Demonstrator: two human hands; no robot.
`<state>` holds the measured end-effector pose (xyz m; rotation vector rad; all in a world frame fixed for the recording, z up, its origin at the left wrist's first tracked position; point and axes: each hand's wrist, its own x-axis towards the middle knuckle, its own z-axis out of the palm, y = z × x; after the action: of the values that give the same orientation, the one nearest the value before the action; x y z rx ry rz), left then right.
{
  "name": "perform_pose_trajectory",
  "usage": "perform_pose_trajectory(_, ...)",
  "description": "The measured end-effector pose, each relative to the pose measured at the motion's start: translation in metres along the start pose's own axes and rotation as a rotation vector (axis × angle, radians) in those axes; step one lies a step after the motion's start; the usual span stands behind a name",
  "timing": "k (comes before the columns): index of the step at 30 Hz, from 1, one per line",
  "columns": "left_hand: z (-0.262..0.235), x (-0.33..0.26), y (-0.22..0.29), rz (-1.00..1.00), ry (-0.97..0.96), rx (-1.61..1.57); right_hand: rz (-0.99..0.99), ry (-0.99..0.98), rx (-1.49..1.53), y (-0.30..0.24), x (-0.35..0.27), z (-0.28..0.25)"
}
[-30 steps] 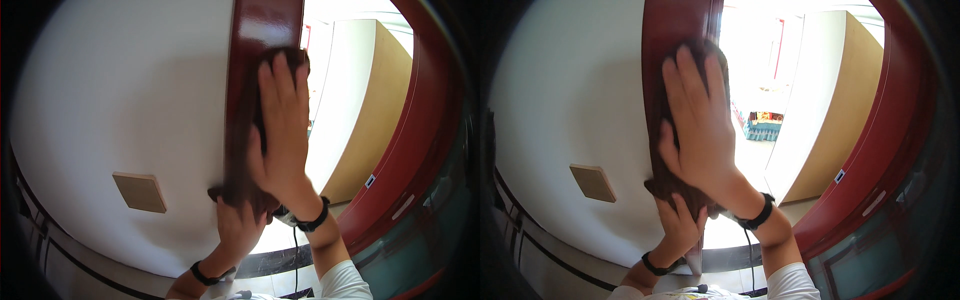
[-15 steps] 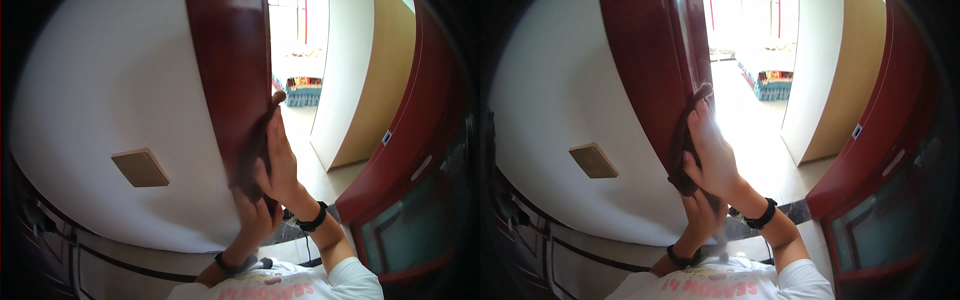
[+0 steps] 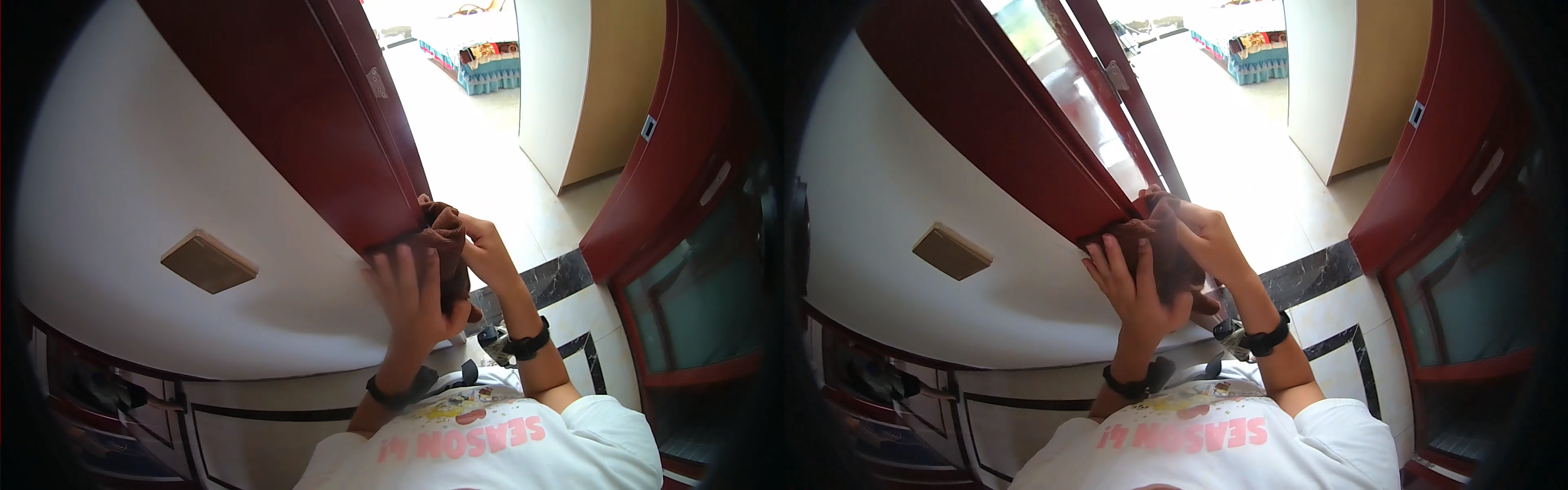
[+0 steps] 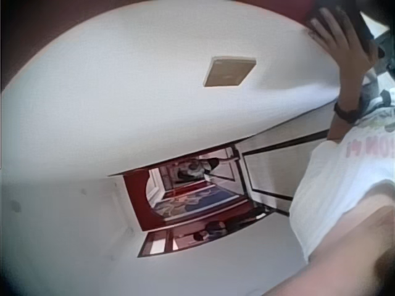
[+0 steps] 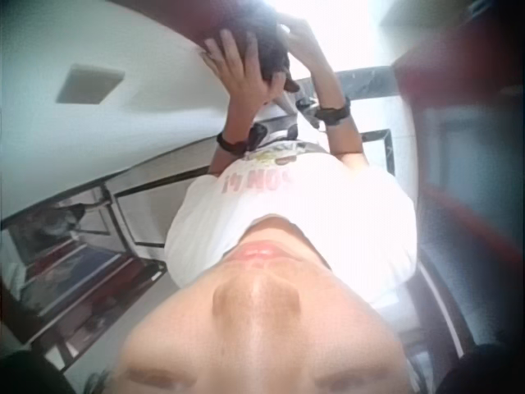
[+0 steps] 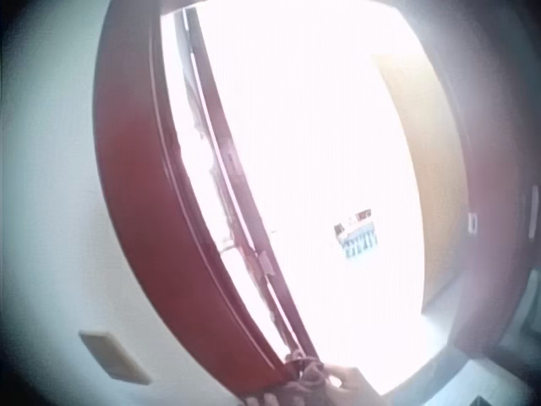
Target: The person wipes the surfaces of several wooden doors and a white wardrobe using a brown cloth.
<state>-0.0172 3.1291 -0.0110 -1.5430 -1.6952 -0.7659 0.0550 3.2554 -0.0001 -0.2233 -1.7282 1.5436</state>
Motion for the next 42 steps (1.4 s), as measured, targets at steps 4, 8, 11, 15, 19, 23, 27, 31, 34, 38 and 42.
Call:
perform_pose_trajectory(4,-0.007,0.0,0.0,-0.069,-0.038,0.004,-0.125,0.035,-0.036,-0.004,0.0,0.008)
perform_pose_trajectory(8,0.0,0.003,-0.004,-0.022,0.06,-0.085,-0.236,0.051,-0.098,-0.015,-0.001,0.009)
perform_pose_trajectory(11,0.004,0.001,-0.013,0.049,0.093,-0.121,-0.253,0.031,-0.074,-0.025,0.001,0.01)
perform_pose_trajectory(15,0.009,-0.001,-0.016,0.098,0.198,-0.24,-0.307,0.067,-0.186,-0.037,0.008,0.012)
perform_pose_trajectory(19,0.006,0.028,-0.007,0.088,0.268,-0.041,-0.319,0.073,-0.062,-0.059,0.011,0.016)
perform_pose_trajectory(23,-0.009,0.061,-0.008,0.13,0.329,-0.002,-0.519,0.06,-0.109,-0.09,0.039,0.016)
perform_pose_trajectory(27,-0.052,0.122,-0.01,0.085,0.23,0.074,-0.643,0.006,-0.183,-0.132,0.079,0.021)
perform_pose_trajectory(31,-0.079,0.16,-0.004,0.033,0.256,0.076,-0.743,0.019,-0.199,-0.182,0.11,0.024)
perform_pose_trajectory(34,-0.086,0.163,-0.012,-0.008,0.337,0.04,-0.855,0.165,-0.315,-0.217,0.139,0.041)
perform_pose_trajectory(38,-0.08,0.168,-0.009,-0.021,0.378,-0.002,-1.325,0.448,-0.526,-0.257,0.169,0.038)
perform_pose_trajectory(42,-0.072,0.168,-0.009,-0.053,0.422,0.078,-1.402,0.543,-0.67,-0.255,0.156,0.048)
